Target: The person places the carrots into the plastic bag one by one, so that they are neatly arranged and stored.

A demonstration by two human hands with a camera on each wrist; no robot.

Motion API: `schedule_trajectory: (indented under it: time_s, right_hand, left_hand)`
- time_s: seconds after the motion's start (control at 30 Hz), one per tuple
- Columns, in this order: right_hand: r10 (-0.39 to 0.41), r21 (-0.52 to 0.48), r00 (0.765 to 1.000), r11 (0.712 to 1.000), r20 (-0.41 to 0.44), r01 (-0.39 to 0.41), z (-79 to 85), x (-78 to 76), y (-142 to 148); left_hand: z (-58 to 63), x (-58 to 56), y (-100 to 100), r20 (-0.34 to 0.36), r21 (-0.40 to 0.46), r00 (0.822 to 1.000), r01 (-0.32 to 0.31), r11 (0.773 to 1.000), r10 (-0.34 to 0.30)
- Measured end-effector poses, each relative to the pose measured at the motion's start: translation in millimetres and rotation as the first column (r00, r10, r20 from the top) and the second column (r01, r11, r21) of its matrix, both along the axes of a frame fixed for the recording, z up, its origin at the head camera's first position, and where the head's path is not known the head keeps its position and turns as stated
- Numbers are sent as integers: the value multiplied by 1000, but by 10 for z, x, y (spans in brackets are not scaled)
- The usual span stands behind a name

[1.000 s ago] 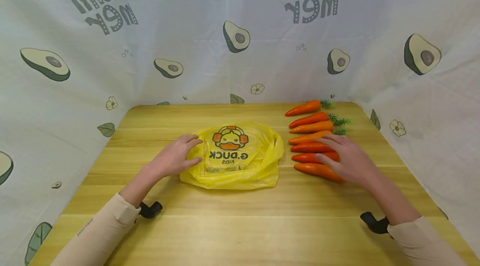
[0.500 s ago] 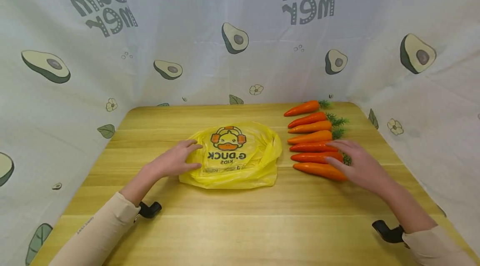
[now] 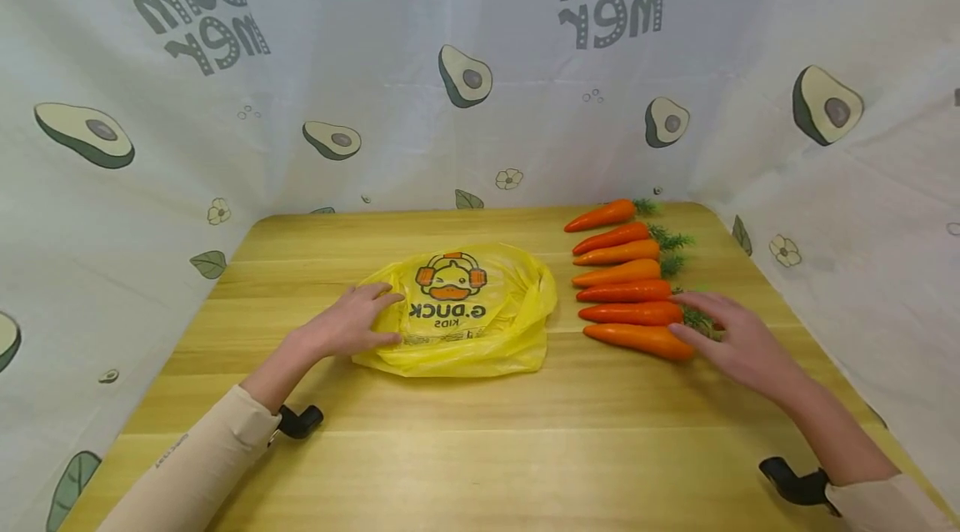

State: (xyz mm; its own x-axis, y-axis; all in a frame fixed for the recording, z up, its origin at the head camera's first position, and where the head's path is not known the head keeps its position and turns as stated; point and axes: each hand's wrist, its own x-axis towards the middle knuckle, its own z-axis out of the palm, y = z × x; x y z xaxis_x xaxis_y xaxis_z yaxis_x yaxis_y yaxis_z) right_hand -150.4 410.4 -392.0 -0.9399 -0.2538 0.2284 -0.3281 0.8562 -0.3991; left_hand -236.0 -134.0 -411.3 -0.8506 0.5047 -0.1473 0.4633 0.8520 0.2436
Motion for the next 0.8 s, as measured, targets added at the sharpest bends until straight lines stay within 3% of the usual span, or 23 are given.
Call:
schedule_trajectory:
  time_s: [0.3, 0.8]
  right_hand:
    - [-30, 7, 996, 1000, 84, 29, -21, 68, 21]
    - [-35, 15, 997, 999, 63, 34, -171, 100, 3]
  left_hand:
    - [-22, 1, -14, 27, 8, 1000, -3, 1000, 3]
    - [-30, 9, 4, 80, 5, 997, -2, 1000, 1]
